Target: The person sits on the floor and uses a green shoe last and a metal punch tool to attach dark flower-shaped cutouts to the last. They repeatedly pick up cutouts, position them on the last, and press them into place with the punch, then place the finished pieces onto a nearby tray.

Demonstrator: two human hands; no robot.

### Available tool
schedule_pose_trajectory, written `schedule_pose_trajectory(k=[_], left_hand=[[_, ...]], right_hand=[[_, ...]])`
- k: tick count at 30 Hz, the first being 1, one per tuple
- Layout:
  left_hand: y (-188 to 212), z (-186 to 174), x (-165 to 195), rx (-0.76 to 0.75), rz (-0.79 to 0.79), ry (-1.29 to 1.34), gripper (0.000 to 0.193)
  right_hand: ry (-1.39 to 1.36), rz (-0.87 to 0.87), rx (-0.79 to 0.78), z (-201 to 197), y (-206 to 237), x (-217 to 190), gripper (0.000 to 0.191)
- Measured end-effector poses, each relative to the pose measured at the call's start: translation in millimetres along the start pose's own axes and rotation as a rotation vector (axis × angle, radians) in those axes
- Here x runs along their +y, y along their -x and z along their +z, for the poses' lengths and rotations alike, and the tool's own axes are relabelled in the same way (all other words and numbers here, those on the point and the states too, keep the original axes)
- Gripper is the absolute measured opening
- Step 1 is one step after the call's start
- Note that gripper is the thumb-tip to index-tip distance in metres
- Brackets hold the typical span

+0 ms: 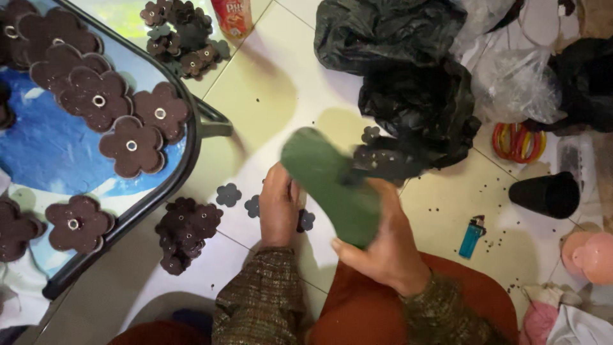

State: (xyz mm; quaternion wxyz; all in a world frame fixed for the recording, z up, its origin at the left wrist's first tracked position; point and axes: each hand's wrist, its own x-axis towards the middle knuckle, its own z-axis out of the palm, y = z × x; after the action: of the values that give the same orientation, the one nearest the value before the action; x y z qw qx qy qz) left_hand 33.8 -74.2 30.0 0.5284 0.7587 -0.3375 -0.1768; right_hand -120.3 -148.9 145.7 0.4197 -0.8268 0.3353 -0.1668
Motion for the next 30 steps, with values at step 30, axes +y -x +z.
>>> schedule_pose_trajectory(k=[30], left_hand=[[37.4,-18.7,-22.3,0.284,-0.315,0.548,0.025]], right_hand=[[0.57,0.165,-0.123,11.3,-13.8,37.6,0.097]])
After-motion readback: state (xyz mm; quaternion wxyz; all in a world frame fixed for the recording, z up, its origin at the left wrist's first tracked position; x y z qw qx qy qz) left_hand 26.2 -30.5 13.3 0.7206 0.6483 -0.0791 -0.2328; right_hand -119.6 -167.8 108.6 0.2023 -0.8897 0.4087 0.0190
